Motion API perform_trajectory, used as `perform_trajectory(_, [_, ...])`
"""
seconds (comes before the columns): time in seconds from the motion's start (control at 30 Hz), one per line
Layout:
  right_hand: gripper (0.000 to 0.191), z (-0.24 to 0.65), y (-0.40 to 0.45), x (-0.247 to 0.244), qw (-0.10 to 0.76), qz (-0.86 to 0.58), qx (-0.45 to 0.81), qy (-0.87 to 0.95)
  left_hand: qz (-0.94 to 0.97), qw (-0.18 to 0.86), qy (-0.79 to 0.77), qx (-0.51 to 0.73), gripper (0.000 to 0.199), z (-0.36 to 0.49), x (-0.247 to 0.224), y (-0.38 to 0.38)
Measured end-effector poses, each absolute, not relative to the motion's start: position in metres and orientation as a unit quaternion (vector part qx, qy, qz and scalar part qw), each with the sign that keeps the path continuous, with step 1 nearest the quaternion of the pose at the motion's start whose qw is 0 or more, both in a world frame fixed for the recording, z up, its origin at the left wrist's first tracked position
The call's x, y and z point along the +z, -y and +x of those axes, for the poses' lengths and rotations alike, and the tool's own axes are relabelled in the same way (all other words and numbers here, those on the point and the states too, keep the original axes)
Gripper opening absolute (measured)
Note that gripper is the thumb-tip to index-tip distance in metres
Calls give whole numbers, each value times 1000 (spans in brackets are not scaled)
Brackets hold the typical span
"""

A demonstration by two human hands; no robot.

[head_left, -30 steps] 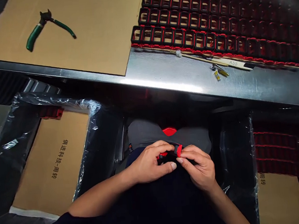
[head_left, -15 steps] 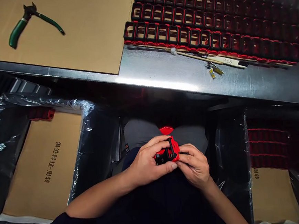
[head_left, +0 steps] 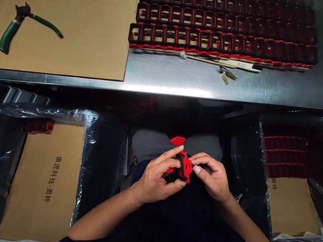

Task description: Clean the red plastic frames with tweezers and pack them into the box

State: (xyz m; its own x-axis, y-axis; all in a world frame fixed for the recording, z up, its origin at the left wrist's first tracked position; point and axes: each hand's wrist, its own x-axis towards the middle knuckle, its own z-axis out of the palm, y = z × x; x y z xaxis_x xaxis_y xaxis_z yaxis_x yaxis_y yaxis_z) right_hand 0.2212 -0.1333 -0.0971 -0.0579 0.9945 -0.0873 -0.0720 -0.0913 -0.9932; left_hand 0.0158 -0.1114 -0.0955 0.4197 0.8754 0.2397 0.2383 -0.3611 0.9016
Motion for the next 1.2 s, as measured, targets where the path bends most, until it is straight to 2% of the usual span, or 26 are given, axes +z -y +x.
perform_trajectory(0.07, [10, 221, 135, -98, 484, -475, 615, 402, 737, 411, -376, 382, 29, 16, -96, 112])
perform_trajectory(0.2, [14, 218, 139, -101, 464, -450, 688, 329, 741, 401, -369, 392, 38, 17, -100, 112])
perform_trajectory(0.63, [23, 217, 140, -106, 443, -442, 715, 312, 776, 333, -334, 420, 84, 21, -106, 112])
perform_trajectory(0.8, [24, 215, 139, -105, 440, -437, 735, 275, 786, 347, -305, 411, 85, 19, -104, 112])
perform_trajectory(1.0, [28, 208, 135, -103, 416, -391, 806, 155, 751, 420, -312, 403, 85, 14, -104, 116])
perform_trajectory(1.2, [37, 202, 140, -121, 406, -339, 847, 50, 710, 470, -312, 422, 88, 17, -107, 118])
